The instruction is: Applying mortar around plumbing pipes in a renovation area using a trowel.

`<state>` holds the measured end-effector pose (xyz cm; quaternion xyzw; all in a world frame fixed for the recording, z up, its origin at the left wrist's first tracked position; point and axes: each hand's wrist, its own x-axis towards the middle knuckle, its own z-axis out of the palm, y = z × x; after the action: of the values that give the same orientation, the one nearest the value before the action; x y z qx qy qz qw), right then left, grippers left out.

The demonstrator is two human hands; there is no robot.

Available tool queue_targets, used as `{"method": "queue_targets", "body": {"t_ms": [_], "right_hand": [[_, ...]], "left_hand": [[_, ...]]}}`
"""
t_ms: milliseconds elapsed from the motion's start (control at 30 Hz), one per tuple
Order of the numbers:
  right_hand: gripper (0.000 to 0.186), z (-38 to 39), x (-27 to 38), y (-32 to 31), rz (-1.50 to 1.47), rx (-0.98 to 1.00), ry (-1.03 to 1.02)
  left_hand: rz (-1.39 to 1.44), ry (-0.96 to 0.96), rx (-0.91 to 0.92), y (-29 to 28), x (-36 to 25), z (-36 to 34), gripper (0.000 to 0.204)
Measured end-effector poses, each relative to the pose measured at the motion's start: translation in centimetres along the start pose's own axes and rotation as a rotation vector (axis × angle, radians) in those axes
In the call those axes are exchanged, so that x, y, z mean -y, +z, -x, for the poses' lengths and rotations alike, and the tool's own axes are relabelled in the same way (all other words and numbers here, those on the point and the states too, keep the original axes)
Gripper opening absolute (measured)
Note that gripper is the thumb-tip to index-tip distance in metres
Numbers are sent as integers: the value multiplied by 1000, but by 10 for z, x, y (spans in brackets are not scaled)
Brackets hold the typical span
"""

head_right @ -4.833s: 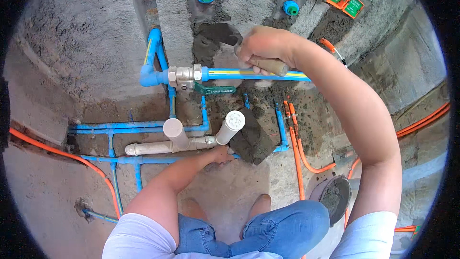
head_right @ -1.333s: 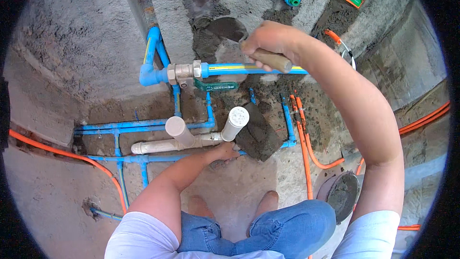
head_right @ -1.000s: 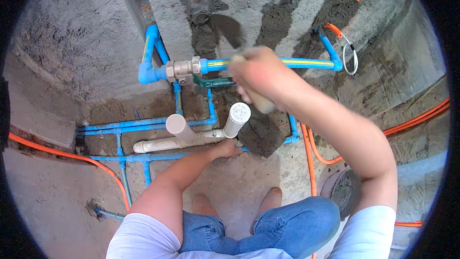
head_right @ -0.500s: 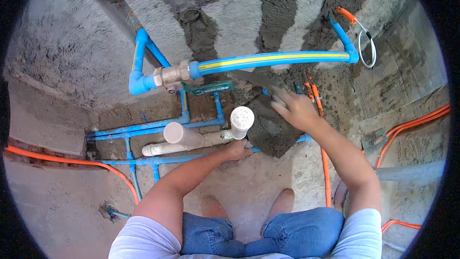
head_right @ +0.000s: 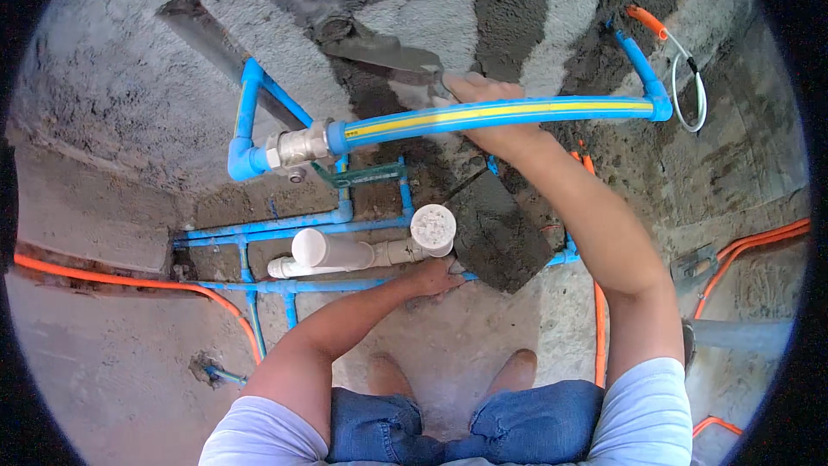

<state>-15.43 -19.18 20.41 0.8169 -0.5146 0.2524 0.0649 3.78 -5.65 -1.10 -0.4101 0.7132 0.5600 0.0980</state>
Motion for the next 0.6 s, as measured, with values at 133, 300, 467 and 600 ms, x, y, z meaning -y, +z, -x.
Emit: {"method": "queue_targets", "body": {"t_ms": [133, 300, 467, 600], "right_hand": [[31, -6, 17, -6, 5, -104, 124], [35, 14, -13, 18, -13, -323, 109], [34, 8, 4, 68, -232, -156, -6], [26, -20, 19, 94, -572, -157, 134]], "left_hand": [[-20, 59, -89, 1, -2, 5, 50], [-6, 97, -97, 2, -11, 4, 47], [1, 98, -156, 10, 0, 3, 51], [23, -2, -93, 5, -10, 4, 64]]}}
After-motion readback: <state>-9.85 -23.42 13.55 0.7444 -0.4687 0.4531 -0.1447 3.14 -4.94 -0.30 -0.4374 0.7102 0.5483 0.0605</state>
